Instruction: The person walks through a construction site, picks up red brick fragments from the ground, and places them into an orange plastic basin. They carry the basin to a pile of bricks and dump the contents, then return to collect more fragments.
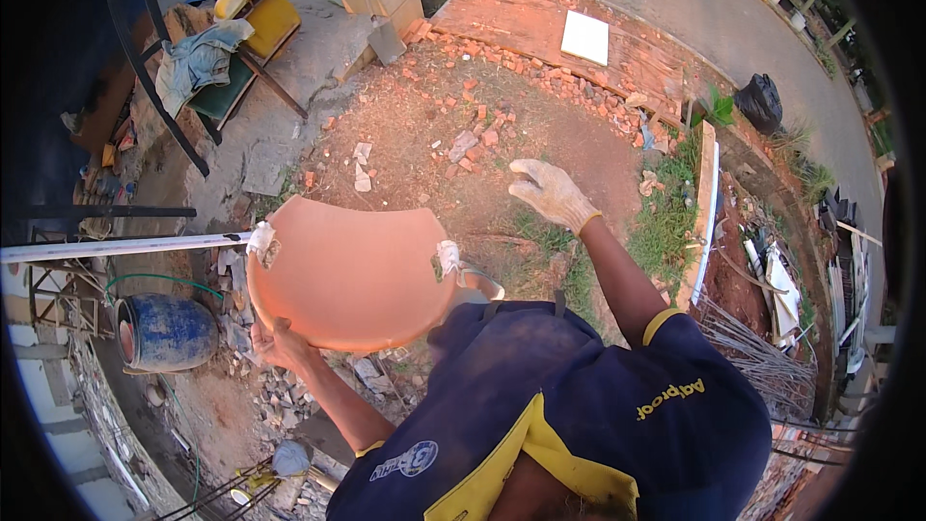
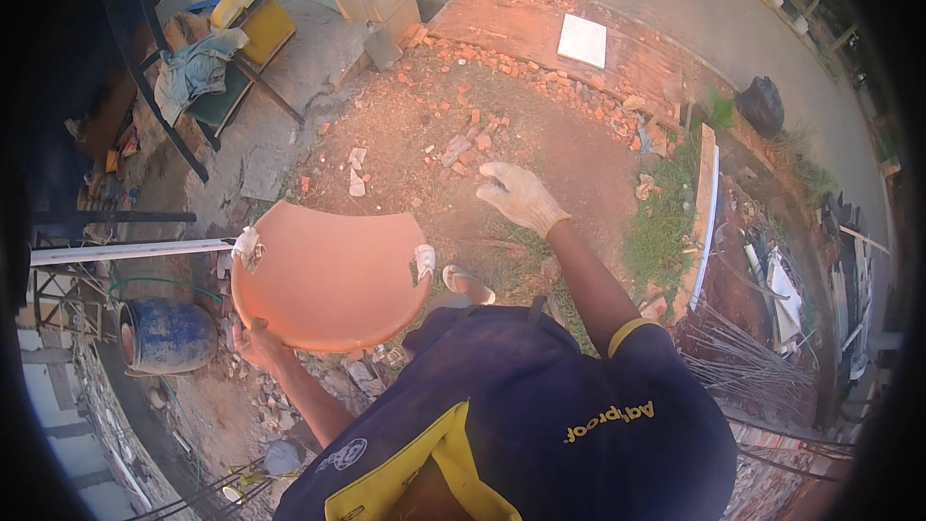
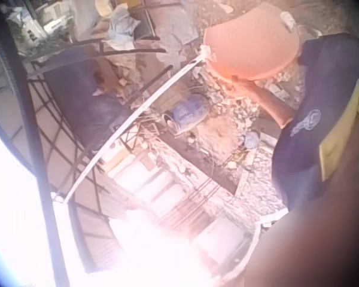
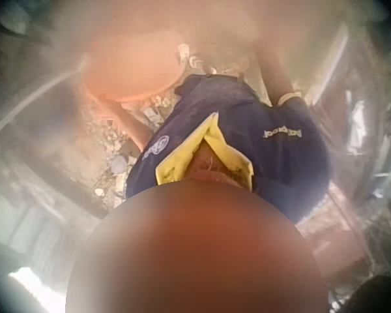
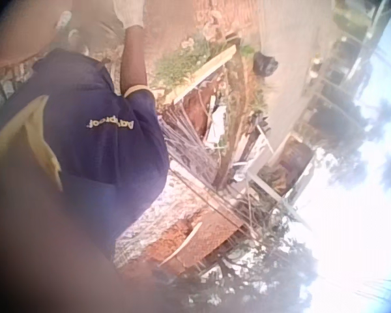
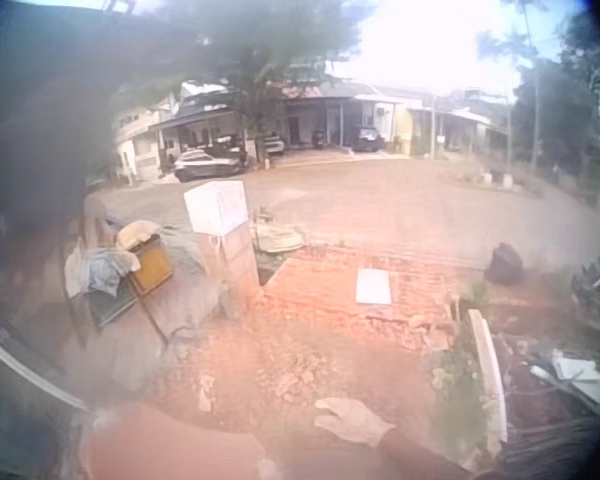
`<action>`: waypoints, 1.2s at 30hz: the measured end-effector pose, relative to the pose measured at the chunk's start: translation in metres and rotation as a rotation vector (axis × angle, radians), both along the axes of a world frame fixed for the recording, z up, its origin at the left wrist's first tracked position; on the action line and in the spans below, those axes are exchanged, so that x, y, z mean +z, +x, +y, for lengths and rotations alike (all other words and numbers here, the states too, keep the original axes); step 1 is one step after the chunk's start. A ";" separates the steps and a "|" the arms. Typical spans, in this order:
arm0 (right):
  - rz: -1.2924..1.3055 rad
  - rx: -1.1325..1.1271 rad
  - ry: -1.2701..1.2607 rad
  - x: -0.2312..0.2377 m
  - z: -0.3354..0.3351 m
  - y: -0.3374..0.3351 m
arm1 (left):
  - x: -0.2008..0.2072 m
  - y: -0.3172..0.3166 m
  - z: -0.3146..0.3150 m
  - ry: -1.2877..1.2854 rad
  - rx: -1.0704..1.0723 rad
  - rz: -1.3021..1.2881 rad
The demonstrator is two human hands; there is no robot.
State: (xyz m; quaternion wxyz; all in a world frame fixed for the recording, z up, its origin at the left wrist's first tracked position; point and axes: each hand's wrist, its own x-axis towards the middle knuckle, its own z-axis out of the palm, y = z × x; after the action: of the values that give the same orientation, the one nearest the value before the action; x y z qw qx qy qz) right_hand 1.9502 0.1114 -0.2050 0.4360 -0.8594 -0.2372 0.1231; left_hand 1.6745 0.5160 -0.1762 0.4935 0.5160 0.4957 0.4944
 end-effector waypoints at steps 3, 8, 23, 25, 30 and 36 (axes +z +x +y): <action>0.221 -0.041 -0.399 -0.038 -0.024 0.019 | -0.015 0.060 0.004 -0.053 0.002 0.026; 0.995 -0.820 0.218 -0.110 -0.146 0.048 | -0.033 0.153 0.052 0.195 -0.056 0.299; 0.835 -1.622 0.431 -0.195 -0.132 0.302 | -0.078 0.390 0.260 0.186 -0.134 0.727; 1.066 -1.204 0.239 -0.211 -0.048 0.340 | -0.086 0.422 0.280 0.265 -0.131 0.799; 0.405 -0.147 -0.380 -0.163 0.108 0.405 | -0.110 0.526 0.315 0.209 -0.181 0.861; 0.417 -0.496 -0.389 -0.193 0.076 0.494 | -0.190 0.664 0.372 0.184 -0.224 1.007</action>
State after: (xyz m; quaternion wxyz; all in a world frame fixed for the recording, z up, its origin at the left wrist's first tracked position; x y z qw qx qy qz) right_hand 2.4445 0.1878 -0.3985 0.3200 -0.9139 0.0999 0.2289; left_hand 2.3381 0.8881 -0.3657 0.1964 0.7809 0.5678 0.1709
